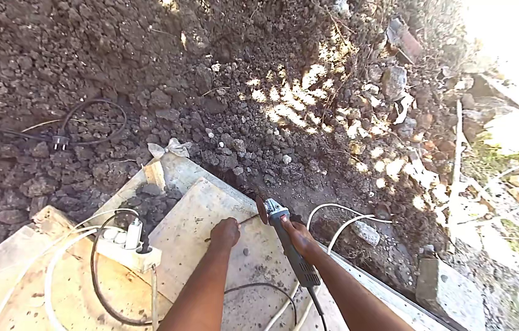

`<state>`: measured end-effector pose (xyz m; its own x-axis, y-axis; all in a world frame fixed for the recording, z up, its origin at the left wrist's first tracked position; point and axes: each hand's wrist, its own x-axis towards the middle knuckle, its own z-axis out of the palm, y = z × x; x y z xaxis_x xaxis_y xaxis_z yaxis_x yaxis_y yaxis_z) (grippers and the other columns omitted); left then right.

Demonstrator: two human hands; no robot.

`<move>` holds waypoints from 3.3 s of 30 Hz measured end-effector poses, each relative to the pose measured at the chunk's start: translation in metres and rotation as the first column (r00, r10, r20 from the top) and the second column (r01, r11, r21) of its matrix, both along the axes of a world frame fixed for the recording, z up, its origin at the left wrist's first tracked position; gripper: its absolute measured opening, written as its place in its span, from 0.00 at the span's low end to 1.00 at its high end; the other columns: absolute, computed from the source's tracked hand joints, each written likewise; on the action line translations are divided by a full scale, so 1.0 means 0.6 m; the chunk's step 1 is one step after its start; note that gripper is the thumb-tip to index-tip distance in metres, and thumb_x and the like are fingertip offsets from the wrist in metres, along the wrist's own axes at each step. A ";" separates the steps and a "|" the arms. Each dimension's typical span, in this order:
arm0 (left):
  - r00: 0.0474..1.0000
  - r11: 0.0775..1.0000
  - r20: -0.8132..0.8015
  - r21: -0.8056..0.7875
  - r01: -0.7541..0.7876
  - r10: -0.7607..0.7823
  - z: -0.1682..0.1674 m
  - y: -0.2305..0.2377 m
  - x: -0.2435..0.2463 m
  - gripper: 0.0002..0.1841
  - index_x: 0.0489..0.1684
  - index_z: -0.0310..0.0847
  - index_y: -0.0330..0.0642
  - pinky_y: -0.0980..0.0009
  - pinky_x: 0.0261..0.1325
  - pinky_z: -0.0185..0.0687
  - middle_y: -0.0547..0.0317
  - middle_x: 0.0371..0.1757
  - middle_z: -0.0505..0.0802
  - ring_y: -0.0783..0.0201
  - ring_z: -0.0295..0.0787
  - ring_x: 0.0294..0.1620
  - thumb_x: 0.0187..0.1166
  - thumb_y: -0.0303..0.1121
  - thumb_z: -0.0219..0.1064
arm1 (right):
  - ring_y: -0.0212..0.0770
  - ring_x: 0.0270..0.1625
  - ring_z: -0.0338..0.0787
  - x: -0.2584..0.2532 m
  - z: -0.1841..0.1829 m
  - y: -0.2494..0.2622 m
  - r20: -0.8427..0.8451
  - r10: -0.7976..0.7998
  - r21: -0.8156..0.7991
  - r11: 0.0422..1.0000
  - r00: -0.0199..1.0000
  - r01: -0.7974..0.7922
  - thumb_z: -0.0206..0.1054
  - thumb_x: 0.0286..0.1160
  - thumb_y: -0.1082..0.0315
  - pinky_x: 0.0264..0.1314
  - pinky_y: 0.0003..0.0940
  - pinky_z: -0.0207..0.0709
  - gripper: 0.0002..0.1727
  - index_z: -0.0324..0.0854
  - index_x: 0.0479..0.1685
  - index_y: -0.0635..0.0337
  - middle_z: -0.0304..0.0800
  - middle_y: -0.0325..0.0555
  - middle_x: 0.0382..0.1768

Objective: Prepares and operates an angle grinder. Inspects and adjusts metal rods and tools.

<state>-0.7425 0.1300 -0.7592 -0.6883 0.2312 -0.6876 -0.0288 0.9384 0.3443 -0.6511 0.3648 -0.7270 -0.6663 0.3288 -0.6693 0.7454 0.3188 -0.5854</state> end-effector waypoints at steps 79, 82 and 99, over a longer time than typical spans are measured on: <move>1.000 1.000 -0.004 -0.002 -0.009 0.009 -0.002 0.002 -0.004 0.18 0.58 0.87 0.50 0.43 0.62 0.84 0.49 0.60 0.93 0.48 0.89 0.65 0.87 0.46 0.55 | 0.53 0.38 0.94 -0.005 -0.013 0.006 0.029 0.022 0.042 0.999 0.999 -0.024 0.44 0.83 0.26 0.45 0.55 0.89 0.42 0.83 0.61 0.57 0.91 0.58 0.42; 1.000 1.000 -0.015 -0.001 -0.006 0.006 -0.001 0.002 -0.006 0.18 0.58 0.87 0.50 0.43 0.61 0.84 0.49 0.59 0.93 0.49 0.89 0.65 0.88 0.47 0.54 | 0.53 0.36 0.94 -0.010 -0.010 0.012 0.009 -0.022 -0.023 0.999 1.000 0.022 0.46 0.82 0.25 0.42 0.53 0.90 0.43 0.83 0.58 0.59 0.92 0.58 0.40; 0.998 0.994 0.058 0.105 0.031 -0.037 -0.022 -0.011 -0.027 0.23 0.57 0.87 0.42 0.42 0.67 0.79 0.45 0.60 0.92 0.46 0.88 0.66 0.91 0.48 0.50 | 0.52 0.34 0.92 0.003 0.197 0.038 -0.142 -0.342 -0.381 0.885 0.929 0.268 0.27 0.89 0.31 0.38 0.48 0.88 0.44 0.78 0.65 0.57 0.91 0.58 0.37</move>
